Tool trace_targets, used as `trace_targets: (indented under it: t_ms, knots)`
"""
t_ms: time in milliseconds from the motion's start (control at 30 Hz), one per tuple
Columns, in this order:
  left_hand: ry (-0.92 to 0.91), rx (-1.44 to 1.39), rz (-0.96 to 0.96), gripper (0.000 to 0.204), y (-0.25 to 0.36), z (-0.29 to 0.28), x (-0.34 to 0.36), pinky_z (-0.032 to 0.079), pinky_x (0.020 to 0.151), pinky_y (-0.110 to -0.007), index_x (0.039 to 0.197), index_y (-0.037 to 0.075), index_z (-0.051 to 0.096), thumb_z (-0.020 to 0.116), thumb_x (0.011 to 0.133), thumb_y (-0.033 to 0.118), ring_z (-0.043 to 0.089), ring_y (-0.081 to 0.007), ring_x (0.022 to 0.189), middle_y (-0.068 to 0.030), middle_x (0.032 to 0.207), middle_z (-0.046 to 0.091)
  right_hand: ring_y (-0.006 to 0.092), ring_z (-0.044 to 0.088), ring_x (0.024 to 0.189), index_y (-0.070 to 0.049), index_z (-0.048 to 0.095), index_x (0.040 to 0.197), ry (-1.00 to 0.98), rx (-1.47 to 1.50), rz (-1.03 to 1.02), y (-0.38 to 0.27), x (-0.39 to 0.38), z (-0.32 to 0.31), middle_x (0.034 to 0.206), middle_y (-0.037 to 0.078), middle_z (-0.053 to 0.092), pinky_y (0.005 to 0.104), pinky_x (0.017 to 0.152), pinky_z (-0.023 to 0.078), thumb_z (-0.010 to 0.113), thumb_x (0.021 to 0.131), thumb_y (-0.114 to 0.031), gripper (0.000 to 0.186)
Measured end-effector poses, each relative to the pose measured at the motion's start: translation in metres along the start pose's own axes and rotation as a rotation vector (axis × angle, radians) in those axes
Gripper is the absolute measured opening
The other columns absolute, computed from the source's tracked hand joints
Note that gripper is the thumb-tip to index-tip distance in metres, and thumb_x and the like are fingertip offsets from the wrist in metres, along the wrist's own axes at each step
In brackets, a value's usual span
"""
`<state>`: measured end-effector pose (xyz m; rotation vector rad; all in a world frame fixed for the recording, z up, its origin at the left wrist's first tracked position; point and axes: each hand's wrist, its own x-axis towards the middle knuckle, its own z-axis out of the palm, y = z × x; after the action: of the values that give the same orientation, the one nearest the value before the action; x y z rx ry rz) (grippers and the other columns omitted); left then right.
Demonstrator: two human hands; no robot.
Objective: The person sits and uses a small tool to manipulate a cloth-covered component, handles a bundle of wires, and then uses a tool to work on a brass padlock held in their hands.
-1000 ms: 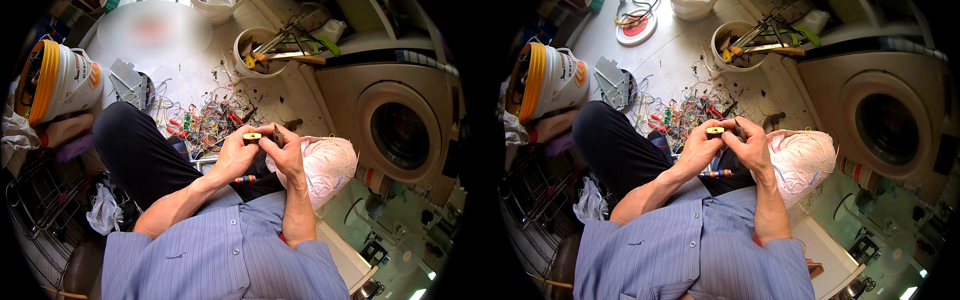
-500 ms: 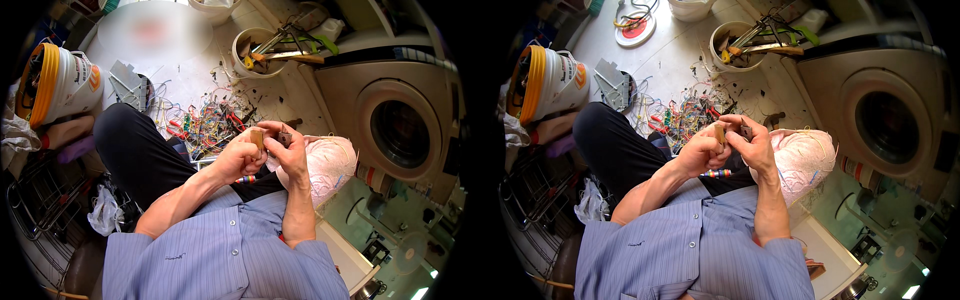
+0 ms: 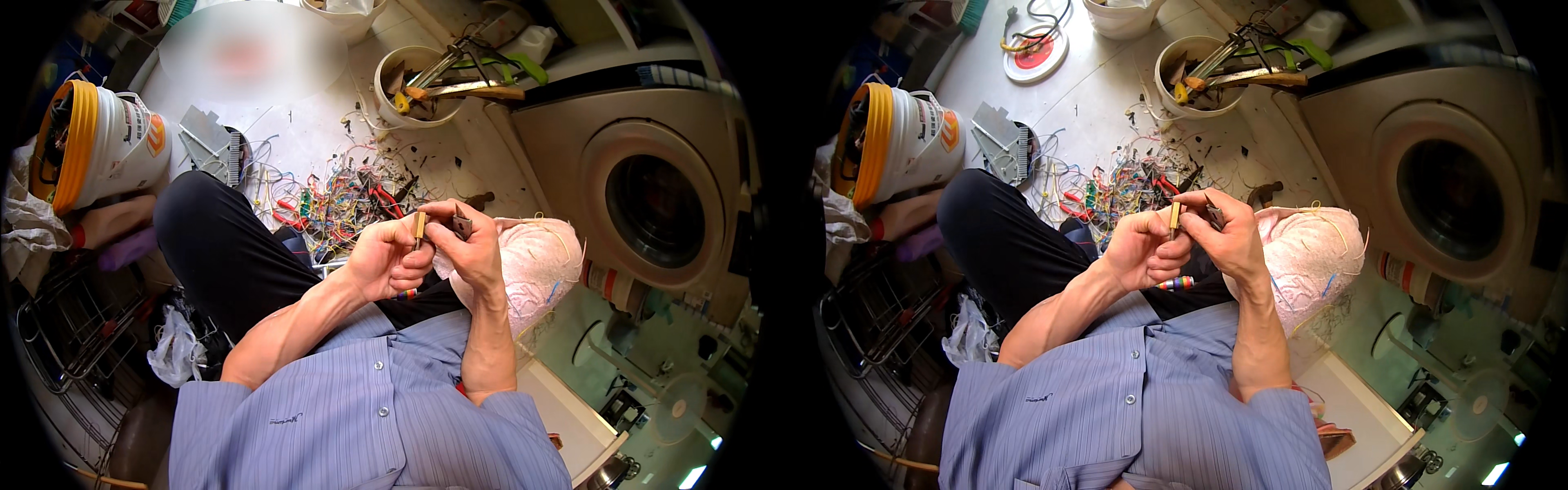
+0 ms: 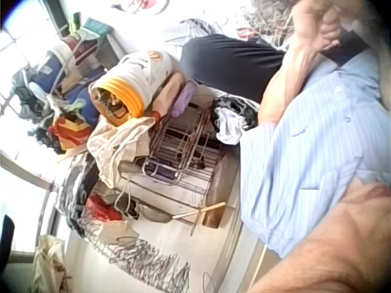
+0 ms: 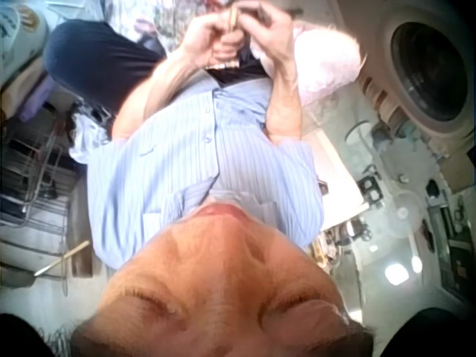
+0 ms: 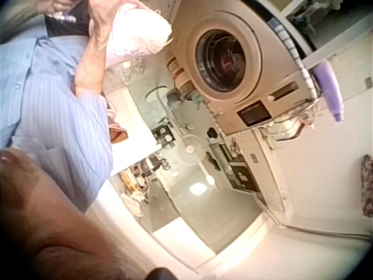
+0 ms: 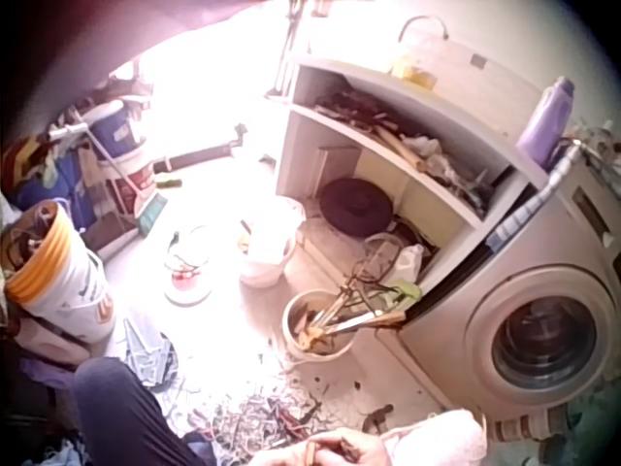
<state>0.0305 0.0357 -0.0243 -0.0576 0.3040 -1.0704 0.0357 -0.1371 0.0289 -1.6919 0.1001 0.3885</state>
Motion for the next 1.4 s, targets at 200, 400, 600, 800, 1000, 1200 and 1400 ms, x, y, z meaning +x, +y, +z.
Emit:
trace_targets:
  t_ms: [200, 400, 600, 800, 1000, 1200, 1400]
  knots:
    - [0.004, -0.054, -0.026, 0.027, 0.000, 0.000, -0.001, 0.027, 0.036, -0.024, 0.111, 0.013, 0.054, 0.045, 0.085, 0.018, 0.032, -0.0105, 0.044, -0.0031, 0.060, 0.041, 0.0066, 0.063, 0.080, 0.003, 0.068, 0.109, 0.032, -0.008, 0.000, 0.005, -0.001, -0.001, 0.090, 0.004, 0.070, 0.0222, 0.071, 0.051, 0.067, 0.090, -0.003, 0.020]
    - [0.015, -0.067, -0.021, 0.027, -0.002, -0.001, 0.000, 0.028, 0.036, -0.024, 0.111, 0.013, 0.054, 0.044, 0.086, 0.019, 0.032, -0.0107, 0.044, -0.0032, 0.059, 0.040, 0.0070, 0.063, 0.079, 0.004, 0.069, 0.105, 0.049, -0.067, -0.018, 0.006, 0.000, 0.000, 0.089, 0.005, 0.071, 0.0225, 0.069, 0.051, 0.067, 0.090, -0.004, 0.018]
    - [0.018, -0.075, -0.006, 0.026, -0.002, -0.002, 0.001, 0.028, 0.036, -0.024, 0.111, 0.013, 0.053, 0.045, 0.087, 0.017, 0.033, -0.0107, 0.044, -0.0036, 0.061, 0.042, 0.0073, 0.064, 0.080, 0.004, 0.069, 0.106, 0.051, -0.045, -0.017, 0.004, 0.001, 0.001, 0.089, 0.005, 0.071, 0.0228, 0.070, 0.051, 0.068, 0.089, -0.005, 0.019]
    - [0.181, 0.502, 0.285, 0.033, -0.003, 0.013, 0.007, 0.033, 0.038, -0.023, 0.125, 0.006, 0.047, 0.048, 0.093, 0.007, 0.043, -0.0091, 0.046, -0.0053, 0.071, 0.055, 0.0062, 0.061, 0.075, 0.004, 0.066, 0.111, 0.019, -0.047, 0.013, 0.005, 0.003, -0.004, 0.087, 0.002, 0.067, 0.0222, 0.067, 0.050, 0.067, 0.090, -0.006, 0.023]
    - [0.460, 1.011, 0.526, 0.032, -0.010, 0.023, 0.003, 0.039, 0.045, -0.020, 0.127, 0.003, 0.057, 0.059, 0.095, 0.008, 0.053, -0.0053, 0.054, -0.0026, 0.081, 0.064, 0.0048, 0.055, 0.067, 0.002, 0.065, 0.114, 0.032, 0.215, 0.130, 0.003, 0.007, 0.000, 0.086, 0.000, 0.065, 0.0203, 0.059, 0.045, 0.064, 0.092, -0.004, 0.023]
    - [0.615, 1.551, 0.976, 0.026, -0.011, 0.011, 0.004, 0.046, 0.054, -0.029, 0.115, 0.004, 0.070, 0.066, 0.089, 0.006, 0.059, -0.0117, 0.062, -0.0037, 0.079, 0.066, 0.0038, 0.051, 0.063, -0.001, 0.066, 0.115, 0.054, 0.298, 0.171, 0.020, 0.009, 0.000, 0.084, -0.003, 0.065, 0.0186, 0.056, 0.040, 0.068, 0.093, -0.008, 0.023]
    - [0.706, 1.814, 1.078, 0.035, -0.008, 0.018, -0.004, 0.048, 0.055, -0.036, 0.115, 0.006, 0.070, 0.069, 0.081, 0.003, 0.057, -0.0249, 0.059, -0.0106, 0.071, 0.057, 0.0042, 0.050, 0.063, 0.000, 0.066, 0.120, 0.015, 0.307, 0.181, 0.018, 0.011, 0.004, 0.081, -0.003, 0.063, 0.0193, 0.056, 0.039, 0.069, 0.092, -0.011, 0.029]
